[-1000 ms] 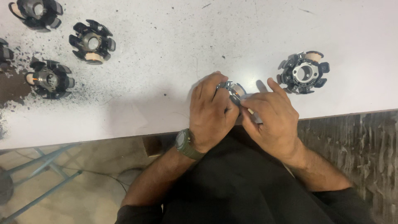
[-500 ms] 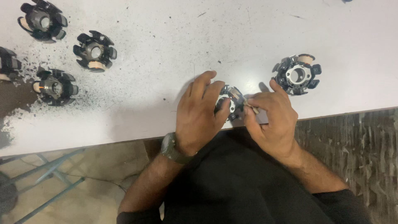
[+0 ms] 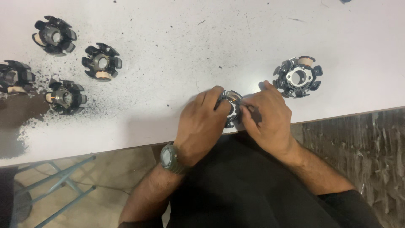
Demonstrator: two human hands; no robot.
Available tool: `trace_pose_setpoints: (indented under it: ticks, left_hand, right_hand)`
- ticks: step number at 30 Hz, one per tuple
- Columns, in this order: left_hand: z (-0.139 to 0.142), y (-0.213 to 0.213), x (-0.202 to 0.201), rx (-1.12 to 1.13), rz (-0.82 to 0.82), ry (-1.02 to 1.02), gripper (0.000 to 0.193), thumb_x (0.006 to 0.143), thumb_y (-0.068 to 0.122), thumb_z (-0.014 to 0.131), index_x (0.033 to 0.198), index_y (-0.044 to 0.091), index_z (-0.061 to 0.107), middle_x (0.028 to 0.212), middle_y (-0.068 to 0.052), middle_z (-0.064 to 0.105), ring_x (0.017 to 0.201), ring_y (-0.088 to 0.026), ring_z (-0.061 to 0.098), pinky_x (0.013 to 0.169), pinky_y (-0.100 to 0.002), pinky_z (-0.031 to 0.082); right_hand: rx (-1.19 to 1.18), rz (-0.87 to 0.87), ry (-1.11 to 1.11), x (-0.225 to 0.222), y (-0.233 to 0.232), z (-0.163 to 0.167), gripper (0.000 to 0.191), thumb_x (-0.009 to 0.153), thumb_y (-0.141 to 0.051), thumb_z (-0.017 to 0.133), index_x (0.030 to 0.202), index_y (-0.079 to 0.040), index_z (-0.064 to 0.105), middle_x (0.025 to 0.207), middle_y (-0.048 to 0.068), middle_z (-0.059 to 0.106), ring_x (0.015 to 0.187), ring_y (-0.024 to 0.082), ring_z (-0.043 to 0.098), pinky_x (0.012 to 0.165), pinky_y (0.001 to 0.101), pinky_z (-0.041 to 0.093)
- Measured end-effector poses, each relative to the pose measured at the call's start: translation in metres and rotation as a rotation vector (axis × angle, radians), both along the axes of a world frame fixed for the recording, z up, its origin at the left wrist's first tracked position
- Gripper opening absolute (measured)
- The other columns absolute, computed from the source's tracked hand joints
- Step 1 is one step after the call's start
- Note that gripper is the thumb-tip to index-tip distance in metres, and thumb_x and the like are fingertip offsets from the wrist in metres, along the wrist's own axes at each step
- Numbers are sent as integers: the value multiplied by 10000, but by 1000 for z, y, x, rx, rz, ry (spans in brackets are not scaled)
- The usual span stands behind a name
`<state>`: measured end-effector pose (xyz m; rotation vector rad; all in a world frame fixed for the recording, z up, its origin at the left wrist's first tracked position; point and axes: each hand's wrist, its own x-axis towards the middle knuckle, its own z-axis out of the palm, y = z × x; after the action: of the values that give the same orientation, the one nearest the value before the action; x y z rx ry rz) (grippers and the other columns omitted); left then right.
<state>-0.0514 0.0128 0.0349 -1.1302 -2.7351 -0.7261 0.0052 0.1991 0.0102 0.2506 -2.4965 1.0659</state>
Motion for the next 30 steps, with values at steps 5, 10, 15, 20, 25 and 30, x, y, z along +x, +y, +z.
trace_pose_setpoints:
  ticks: [5,10,15,20,25,30]
  left_hand:
    - [2,0,-2,88,55,-3,179,874,3,662,1053,5,652,1168,-119,670,985,-289,688,824,-384,585]
    - [-3,-2,0,84,48,-60,130,902,14,654,1029,9,626,1083,-117,667,957,-290,693,800,-380,582]
    - [-6,0,5,146,96,-90,92,954,77,666,1017,27,622,1047,-95,668,932,-283,684,769,-396,571]
    - [-6,2,6,160,112,-88,101,965,108,668,1017,35,621,1048,-88,667,927,-273,681,759,-393,567]
    - [-8,1,6,151,101,-119,123,943,91,680,1023,24,615,1033,-96,652,913,-269,681,718,-383,565]
    - [-13,-1,8,152,108,-150,185,863,38,680,1029,5,604,1033,-98,631,901,-286,665,707,-388,566]
  right_hand:
    - [21,42,95,3,2,-3,216,856,12,753,1030,-45,640,1002,111,687,1041,307,690,1196,599,406]
    - [40,61,107,6,-1,-11,221,833,5,782,1002,-52,651,968,108,679,1069,306,683,1201,600,388]
    - [36,55,103,6,0,-15,231,838,6,787,1012,-46,644,1000,113,687,1077,304,676,1186,607,430]
    - [17,48,99,6,0,-15,223,835,12,785,1003,-44,650,982,106,688,1072,301,682,1180,608,443]
    - [24,51,95,6,0,-15,205,827,16,780,984,-42,662,946,100,681,1061,300,682,1184,608,435]
    - [38,32,123,7,0,-16,220,809,15,776,970,-50,642,926,96,669,1043,298,681,1176,601,420]
